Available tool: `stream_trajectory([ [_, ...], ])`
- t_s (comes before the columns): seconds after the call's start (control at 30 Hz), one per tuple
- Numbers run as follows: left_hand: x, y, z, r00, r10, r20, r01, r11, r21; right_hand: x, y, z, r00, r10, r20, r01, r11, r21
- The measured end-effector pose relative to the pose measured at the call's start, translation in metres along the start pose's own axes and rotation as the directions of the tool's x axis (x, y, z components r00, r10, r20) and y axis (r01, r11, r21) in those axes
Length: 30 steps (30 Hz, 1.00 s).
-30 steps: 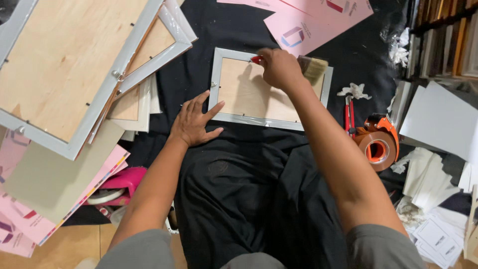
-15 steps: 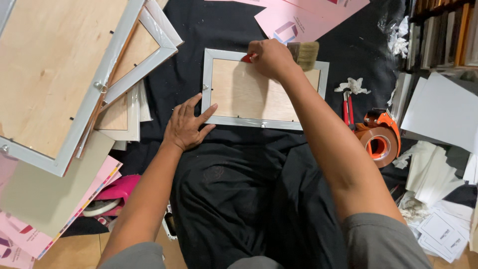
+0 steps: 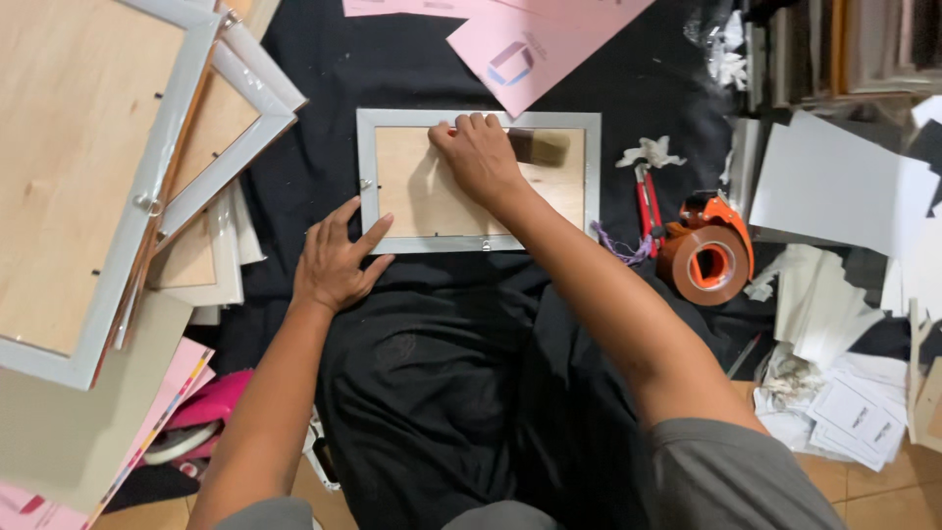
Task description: The person cleans the glass of a frame with a brush and cloth, inserts a white mat, and then places a wooden backing into the frame.
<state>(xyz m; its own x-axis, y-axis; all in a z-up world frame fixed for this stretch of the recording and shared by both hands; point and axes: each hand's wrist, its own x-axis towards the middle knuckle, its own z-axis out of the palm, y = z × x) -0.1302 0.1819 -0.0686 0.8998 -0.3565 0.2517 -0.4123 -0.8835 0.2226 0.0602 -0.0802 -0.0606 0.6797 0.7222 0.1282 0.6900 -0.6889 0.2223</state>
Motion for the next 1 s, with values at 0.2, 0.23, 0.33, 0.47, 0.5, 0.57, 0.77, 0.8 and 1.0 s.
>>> stream_trajectory([
  [0.2, -0.005, 0.0, 0.001, 0.999, -0.038, -0.027, 0.038, 0.999, -0.025, -0.042, 0.074, -0.088, 0.825, 0.502, 0.26, -0.533, 0.537, 0.654],
  [0.23, -0.004, 0.0, -0.001, 0.999, -0.031, -0.015, 0.031, 0.999, -0.01, -0.049, 0.089, -0.101, 0.749, 0.557, 0.358, -0.636, 0.455, 0.623],
  [0.33, -0.001, 0.003, -0.004, 1.0, -0.02, -0.013, 0.02, 1.0, 0.0, -0.085, 0.131, -0.08, 0.753, 0.561, 0.345, -0.646, 0.531, 0.548],
  [0.47, -0.002, 0.001, 0.0, 0.999, -0.037, -0.005, 0.037, 0.999, -0.008, -0.089, 0.143, -0.074, 0.803, 0.429, 0.415, -0.596, 0.598, 0.536],
  [0.5, -0.002, 0.002, 0.0, 0.999, -0.033, -0.003, 0.033, 0.999, -0.008, -0.086, 0.143, -0.068, 0.801, 0.432, 0.415, -0.599, 0.595, 0.536],
  [0.57, -0.001, 0.003, 0.0, 0.999, -0.054, 0.002, 0.054, 0.998, 0.01, -0.081, 0.142, -0.056, 0.877, 0.315, 0.362, -0.47, 0.715, 0.517],
  [0.77, 0.0, 0.005, -0.001, 0.996, -0.084, 0.019, 0.084, 0.996, 0.009, -0.068, 0.141, -0.035, 0.921, 0.241, 0.305, -0.372, 0.774, 0.513],
  [0.8, 0.0, 0.004, -0.002, 0.996, -0.086, 0.02, 0.086, 0.996, 0.01, -0.067, 0.14, -0.032, 0.922, 0.239, 0.305, -0.371, 0.773, 0.515],
  [1.0, 0.0, 0.002, 0.001, 0.999, -0.048, 0.001, 0.048, 0.999, 0.011, -0.07, 0.131, -0.026, 0.899, 0.256, 0.355, -0.399, 0.815, 0.421],
])
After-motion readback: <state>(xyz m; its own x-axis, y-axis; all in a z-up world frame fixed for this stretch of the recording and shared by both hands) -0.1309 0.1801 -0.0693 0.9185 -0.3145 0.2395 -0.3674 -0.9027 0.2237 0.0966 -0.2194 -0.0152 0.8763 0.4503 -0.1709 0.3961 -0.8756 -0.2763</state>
